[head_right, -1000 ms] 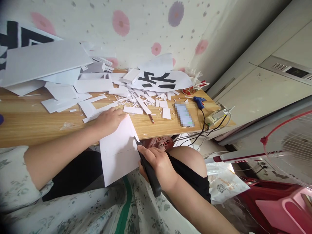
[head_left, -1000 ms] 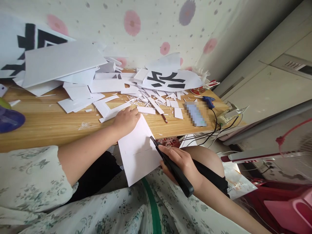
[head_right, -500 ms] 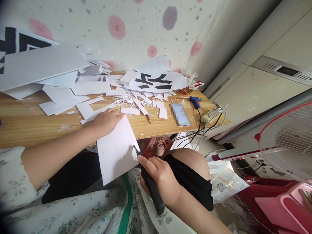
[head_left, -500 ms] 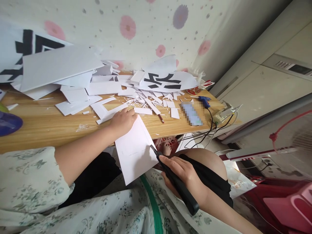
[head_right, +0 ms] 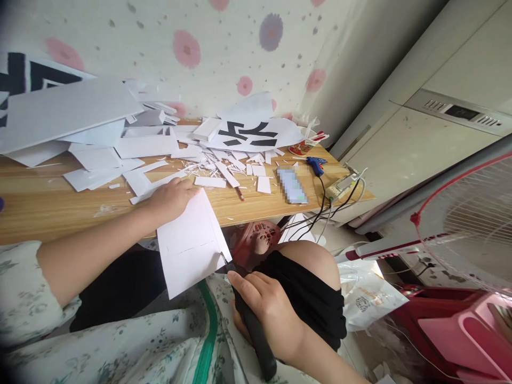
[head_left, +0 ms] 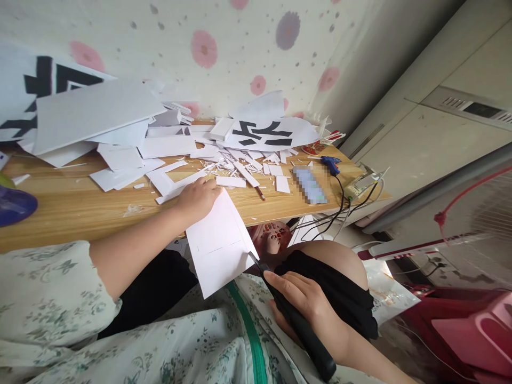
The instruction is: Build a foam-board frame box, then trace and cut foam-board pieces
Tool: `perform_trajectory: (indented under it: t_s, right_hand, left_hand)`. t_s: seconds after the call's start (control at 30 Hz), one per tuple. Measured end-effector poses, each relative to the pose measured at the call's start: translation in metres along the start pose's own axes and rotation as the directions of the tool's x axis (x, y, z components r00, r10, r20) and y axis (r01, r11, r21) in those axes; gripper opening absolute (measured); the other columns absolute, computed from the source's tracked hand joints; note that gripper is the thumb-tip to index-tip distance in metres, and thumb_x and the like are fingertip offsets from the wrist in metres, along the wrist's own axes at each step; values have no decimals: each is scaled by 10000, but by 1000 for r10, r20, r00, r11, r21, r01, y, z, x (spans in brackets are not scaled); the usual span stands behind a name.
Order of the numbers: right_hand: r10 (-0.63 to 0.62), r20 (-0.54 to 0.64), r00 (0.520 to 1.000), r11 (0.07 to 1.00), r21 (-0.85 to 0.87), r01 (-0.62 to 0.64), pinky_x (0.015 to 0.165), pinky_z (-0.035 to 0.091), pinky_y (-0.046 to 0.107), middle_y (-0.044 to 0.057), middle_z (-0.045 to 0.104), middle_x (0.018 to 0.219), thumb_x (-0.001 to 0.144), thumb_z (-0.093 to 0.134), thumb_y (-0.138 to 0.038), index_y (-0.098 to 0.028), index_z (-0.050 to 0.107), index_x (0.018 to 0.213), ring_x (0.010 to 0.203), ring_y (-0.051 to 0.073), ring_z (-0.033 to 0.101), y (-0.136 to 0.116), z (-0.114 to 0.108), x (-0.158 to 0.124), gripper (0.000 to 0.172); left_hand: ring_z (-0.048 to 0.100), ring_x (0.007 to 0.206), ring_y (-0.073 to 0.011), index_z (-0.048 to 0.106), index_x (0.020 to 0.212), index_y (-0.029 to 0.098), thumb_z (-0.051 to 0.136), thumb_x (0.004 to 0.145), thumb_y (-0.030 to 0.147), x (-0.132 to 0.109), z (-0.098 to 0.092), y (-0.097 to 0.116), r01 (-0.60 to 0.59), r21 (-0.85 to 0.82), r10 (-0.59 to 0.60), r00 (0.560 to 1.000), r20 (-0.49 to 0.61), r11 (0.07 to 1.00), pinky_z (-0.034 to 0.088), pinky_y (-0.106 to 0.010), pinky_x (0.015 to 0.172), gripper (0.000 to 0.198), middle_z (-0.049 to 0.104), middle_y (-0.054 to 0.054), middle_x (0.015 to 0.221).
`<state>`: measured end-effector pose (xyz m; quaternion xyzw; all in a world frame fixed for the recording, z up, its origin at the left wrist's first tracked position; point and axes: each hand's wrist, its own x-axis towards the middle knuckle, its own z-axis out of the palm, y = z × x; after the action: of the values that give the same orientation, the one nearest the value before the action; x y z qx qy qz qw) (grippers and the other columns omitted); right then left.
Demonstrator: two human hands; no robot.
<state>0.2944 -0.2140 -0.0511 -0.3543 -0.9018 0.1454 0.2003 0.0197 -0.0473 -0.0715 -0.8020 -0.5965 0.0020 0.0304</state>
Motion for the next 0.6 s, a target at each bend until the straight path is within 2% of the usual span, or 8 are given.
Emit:
perform_trajectory:
  t_s: [0.23,0.33,0.43,0.53,0.6]
  right_hand:
    - [8,-7,1000,1000,-9,-8,636,559,301,79,675,820,847,495,-71,-127,500,1265,737,198,655,-6,-2,-10,422]
    - [-39,-110,993,999,-11,38,562,545,280,58,662,754,840,506,-78,-134,493,1241,653,188,647,-5,0,-18,405]
    - [-40,-185,982,999,5,42,553,546,283,52,656,735,836,531,-111,-145,513,1210,629,190,652,2,-1,-27,376]
    - [33,-275,961,998,57,-18,574,556,269,49,671,785,839,579,-136,-170,513,1263,647,178,670,13,-1,-26,431]
    - [119,-371,921,989,129,-76,618,574,255,57,695,880,860,593,-145,-202,496,1316,708,170,694,21,4,-15,470]
  left_hand:
    - [492,1113,-296,601,1266,211,247,996,280,1,0,0,0,-9,0,1000,-8,1000,445,-380,780,451,582,-106,1182]
    - [486,1115,-303,607,1264,216,258,986,242,1,3,-1,-1,-10,0,1000,-22,1000,443,-386,787,446,586,-106,1192]
    - [493,1095,-300,611,1259,227,280,974,218,1,6,-1,2,-17,-3,999,-44,1000,444,-389,789,437,603,-98,1176]
    - [495,1111,-294,605,1262,241,301,946,161,0,10,-3,18,-35,-21,997,-73,999,445,-394,829,446,597,-92,1217]
    - [501,1117,-298,599,1265,216,324,924,140,-1,11,-3,45,-53,-50,994,-96,998,447,-402,854,444,600,-108,1214]
